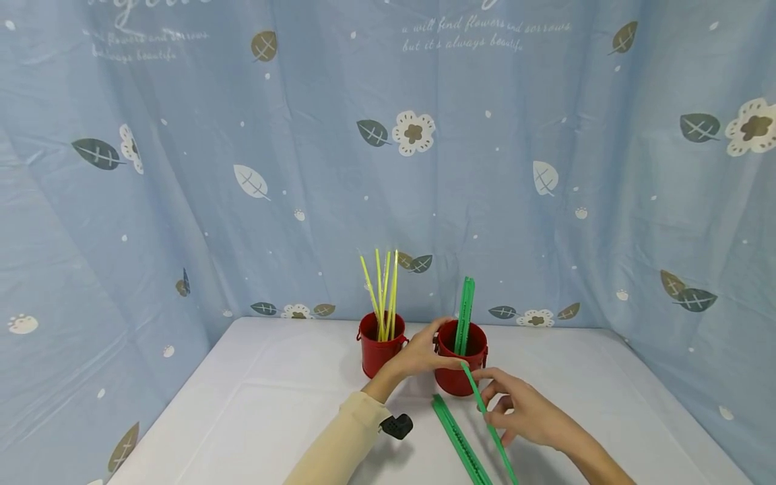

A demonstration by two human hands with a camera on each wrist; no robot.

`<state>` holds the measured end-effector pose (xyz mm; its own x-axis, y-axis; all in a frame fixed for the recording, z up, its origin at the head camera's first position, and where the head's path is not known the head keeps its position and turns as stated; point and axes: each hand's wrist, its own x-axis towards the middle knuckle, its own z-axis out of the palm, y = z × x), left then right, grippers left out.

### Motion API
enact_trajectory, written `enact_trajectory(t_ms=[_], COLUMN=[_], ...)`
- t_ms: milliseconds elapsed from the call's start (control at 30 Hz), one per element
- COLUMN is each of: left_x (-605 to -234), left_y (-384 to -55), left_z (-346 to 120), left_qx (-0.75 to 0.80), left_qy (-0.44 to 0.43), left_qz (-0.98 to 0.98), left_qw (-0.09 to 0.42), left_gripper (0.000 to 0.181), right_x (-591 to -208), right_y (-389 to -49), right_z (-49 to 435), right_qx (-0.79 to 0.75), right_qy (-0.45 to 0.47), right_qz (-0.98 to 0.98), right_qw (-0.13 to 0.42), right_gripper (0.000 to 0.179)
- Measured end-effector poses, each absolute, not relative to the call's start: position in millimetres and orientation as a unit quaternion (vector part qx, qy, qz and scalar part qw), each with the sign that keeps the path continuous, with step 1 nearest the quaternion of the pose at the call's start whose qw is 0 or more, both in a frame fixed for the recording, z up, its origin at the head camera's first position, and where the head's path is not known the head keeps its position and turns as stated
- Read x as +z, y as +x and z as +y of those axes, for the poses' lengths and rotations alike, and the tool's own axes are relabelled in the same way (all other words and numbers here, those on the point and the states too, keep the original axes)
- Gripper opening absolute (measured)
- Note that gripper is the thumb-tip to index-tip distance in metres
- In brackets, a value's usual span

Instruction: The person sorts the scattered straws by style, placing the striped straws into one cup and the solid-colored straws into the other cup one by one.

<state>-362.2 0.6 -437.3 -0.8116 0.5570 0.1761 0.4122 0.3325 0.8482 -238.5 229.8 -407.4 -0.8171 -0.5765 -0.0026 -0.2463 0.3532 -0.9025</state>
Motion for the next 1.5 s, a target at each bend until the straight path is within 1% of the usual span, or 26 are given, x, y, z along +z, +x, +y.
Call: enact_trajectory(t_ms=[233,533,767,933,1200,1400,1500], left_x=[-435.7,-436.0,-436.6,-437.8,-437.4,-437.6,-438.4], left_y=[-360.1,-361.5,-362.6,-363.3,-362.4,-362.0,-362.2], left_z=[1.1,1.3,1.1,1.5,0.8,0.3,0.2], left_qx=[0.504,0.501,0.507,0.509,0.513,0.514,0.514], left_qy=[0.296,0.292,0.298,0.304,0.304,0.299,0.300], left_qz=[0.808,0.810,0.804,0.801,0.798,0.799,0.799], left_qw=[0.077,0.082,0.084,0.085,0.093,0.092,0.091], left_gripper=[0.086,0.090,0.090,0.089,0.089,0.091,0.090], right_x=[-403.6,-400.4,-389.3,-380.2,-364.4,-351.3,-344.5], right_y=[-241.0,-243.9,-246.7,-251.6,-262.7,-271.9,-276.5], right_z=[232.8,235.4,236.4,237.3,239.0,238.0,236.3], right_qx=[-0.505,-0.502,-0.505,-0.499,-0.494,-0.490,-0.496], right_qy=[-0.253,-0.252,-0.250,-0.256,-0.231,-0.220,-0.211], right_qz=[0.814,0.822,0.823,0.827,0.838,0.841,0.836], right_qw=[0.137,0.090,0.068,0.041,-0.013,-0.068,-0.104], right_gripper=[0.059,0.062,0.062,0.063,0.064,0.062,0.063])
